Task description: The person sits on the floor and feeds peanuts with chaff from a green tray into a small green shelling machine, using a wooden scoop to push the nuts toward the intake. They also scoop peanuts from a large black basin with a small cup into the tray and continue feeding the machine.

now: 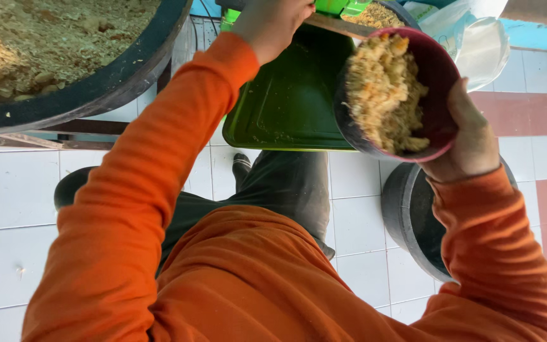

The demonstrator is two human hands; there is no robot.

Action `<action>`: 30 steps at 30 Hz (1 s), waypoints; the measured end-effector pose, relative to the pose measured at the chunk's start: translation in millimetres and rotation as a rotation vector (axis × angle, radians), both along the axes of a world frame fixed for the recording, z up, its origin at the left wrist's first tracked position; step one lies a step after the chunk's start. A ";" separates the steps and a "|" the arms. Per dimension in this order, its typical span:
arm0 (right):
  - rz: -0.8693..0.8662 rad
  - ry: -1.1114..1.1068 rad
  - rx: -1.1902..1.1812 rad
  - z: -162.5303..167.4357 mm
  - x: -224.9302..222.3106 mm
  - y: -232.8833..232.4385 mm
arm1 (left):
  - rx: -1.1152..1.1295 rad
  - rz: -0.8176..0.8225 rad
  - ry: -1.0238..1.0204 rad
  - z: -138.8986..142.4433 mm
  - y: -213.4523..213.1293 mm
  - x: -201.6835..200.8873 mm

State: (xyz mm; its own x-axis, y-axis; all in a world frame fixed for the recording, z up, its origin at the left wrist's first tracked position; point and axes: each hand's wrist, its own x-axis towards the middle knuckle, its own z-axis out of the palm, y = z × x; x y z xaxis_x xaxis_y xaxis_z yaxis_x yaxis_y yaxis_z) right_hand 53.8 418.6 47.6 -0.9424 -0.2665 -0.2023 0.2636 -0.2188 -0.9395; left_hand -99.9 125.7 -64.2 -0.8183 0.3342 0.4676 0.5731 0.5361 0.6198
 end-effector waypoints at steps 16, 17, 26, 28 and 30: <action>-0.089 1.259 1.268 -85.5 -35.9 -53.5 | 0.808 -0.243 -0.470 -30.4 -12.8 66.1; -0.085 1.298 1.295 -86.9 -33.7 -57.3 | 0.793 -0.251 -0.450 -31.5 -16.2 67.5; -0.228 1.536 1.302 -72.8 -19.3 -67.8 | 0.843 -0.226 -0.404 -30.6 -33.4 92.1; -0.281 1.605 1.278 -70.9 -17.7 -63.9 | 0.899 -0.291 -0.428 -27.6 -37.3 95.9; -0.319 1.650 1.239 -71.5 -15.6 -60.7 | 0.739 -0.238 -0.349 -25.6 -45.0 102.5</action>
State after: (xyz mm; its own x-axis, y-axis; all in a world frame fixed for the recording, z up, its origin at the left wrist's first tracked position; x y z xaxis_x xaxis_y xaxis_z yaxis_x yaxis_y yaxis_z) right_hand 38.3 358.0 -23.9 -0.3635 -0.5118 0.7784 -0.6924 0.7075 0.1418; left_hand 2.6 80.7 -89.9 -0.9026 0.2239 0.3676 0.3305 -0.1868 0.9251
